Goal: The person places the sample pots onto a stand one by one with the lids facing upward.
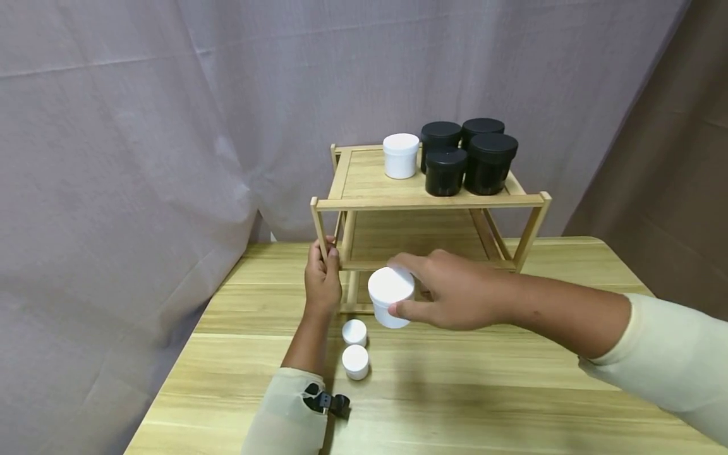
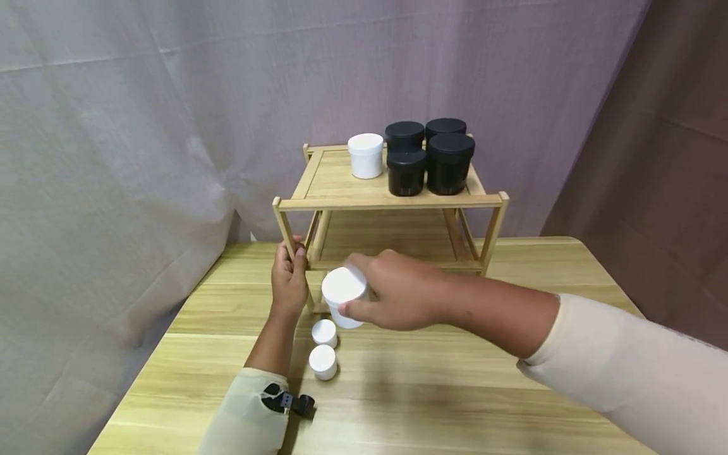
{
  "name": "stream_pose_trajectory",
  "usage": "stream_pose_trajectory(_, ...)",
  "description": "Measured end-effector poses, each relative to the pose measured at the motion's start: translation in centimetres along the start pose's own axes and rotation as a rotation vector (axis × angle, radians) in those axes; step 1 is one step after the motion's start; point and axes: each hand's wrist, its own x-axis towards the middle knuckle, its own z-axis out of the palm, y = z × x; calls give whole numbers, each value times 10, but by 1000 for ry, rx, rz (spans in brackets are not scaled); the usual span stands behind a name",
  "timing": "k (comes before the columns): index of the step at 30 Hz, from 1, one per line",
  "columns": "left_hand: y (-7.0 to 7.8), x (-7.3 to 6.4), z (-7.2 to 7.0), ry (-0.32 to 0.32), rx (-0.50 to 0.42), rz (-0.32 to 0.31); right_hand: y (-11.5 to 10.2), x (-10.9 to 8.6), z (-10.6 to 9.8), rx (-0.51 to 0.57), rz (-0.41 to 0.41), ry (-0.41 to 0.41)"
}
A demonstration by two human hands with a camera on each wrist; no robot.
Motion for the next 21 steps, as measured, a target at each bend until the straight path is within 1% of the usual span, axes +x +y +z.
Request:
stream_pose_trajectory(3, -1, 0, 0, -4, 4, 4, -3, 1, -7, -5, -15, -20)
stream_pose_trajectory(8, -1, 0, 0, -7, 0, 9, -10, 2, -18, -43, -25, -23)
stream_pose_trajectory(14, 0, -1, 1, -12, -1, 10, -21, 5, -37, -106, -16, 22)
stream_pose_trajectory(21, 2, -1, 2, 8, -7, 19, -25, 15, -59, -123, 22, 100)
